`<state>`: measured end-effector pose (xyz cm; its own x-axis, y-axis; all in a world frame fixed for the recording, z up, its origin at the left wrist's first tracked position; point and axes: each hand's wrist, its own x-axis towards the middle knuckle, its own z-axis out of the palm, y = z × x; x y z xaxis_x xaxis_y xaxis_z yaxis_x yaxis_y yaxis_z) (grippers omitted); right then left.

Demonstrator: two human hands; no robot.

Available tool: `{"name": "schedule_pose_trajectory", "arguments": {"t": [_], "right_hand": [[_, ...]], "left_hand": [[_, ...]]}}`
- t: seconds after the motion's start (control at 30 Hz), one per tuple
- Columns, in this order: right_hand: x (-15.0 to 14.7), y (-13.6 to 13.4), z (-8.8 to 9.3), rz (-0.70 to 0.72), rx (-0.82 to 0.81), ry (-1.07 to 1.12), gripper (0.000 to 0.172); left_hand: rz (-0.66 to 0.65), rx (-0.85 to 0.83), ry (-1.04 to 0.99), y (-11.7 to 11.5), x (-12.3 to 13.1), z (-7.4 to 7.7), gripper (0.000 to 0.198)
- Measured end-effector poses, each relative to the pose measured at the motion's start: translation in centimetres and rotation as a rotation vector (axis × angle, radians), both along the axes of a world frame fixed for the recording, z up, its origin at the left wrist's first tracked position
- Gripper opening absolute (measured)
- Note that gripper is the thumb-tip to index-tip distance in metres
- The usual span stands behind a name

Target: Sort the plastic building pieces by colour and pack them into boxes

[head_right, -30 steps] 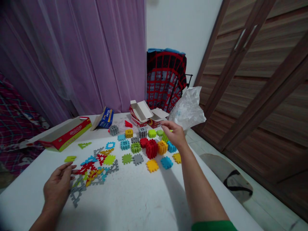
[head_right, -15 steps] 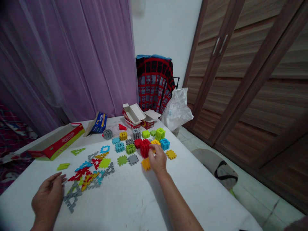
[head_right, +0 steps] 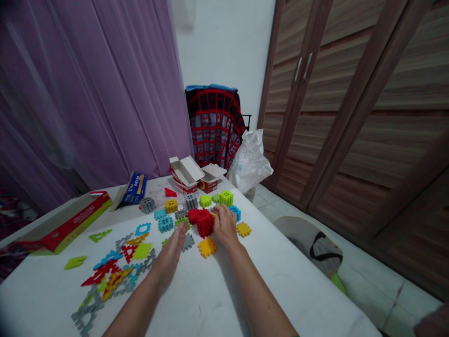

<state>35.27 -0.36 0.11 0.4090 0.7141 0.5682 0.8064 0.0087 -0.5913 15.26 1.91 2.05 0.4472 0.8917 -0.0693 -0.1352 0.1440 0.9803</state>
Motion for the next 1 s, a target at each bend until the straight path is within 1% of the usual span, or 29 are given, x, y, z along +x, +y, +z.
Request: {"name": "schedule_pose_trajectory", "arguments": {"t": [0.07,0.17,0.3,0.43,0.6,0.73,1.0], "right_hand": [[-0.1,0.0,-0.3,-0.012,-0.015,-0.006,0.033],[-0.3,0.0,-0.4,-0.017,-0.019,-0.002,0.034],[-0.8,-0.1,-0.3,-0.038,-0.029,0.003,0.033],[-1.1,-0.3,-0.2,-0.039,-0.046,0.004,0.032],[-1.2,-0.5,0.0,-0.055,-0.054,0.028,0.031],[-1.2,-0.6,0.4,-0.052,-0.081,0.045,0.031],[-1.4,-0.9,0.8,-0.037,-0.098,0.070,0.032]], "left_hand": [[0.010,-0.090,-0.067,-0.6,2.2,0.8,0.062],[0.014,-0.185,-0.171,-1.1,3.9,2.5,0.056],[0.033,-0.259,-0.185,-1.4,4.9,4.2,0.052],[0.069,-0.294,-0.149,-1.7,5.5,5.2,0.050],[0.076,-0.292,-0.119,-1.6,5.8,5.6,0.050],[0.064,-0.279,-0.127,-1.4,5.8,5.5,0.050],[0.015,-0.273,-0.130,-1.0,5.6,5.0,0.057]]}}
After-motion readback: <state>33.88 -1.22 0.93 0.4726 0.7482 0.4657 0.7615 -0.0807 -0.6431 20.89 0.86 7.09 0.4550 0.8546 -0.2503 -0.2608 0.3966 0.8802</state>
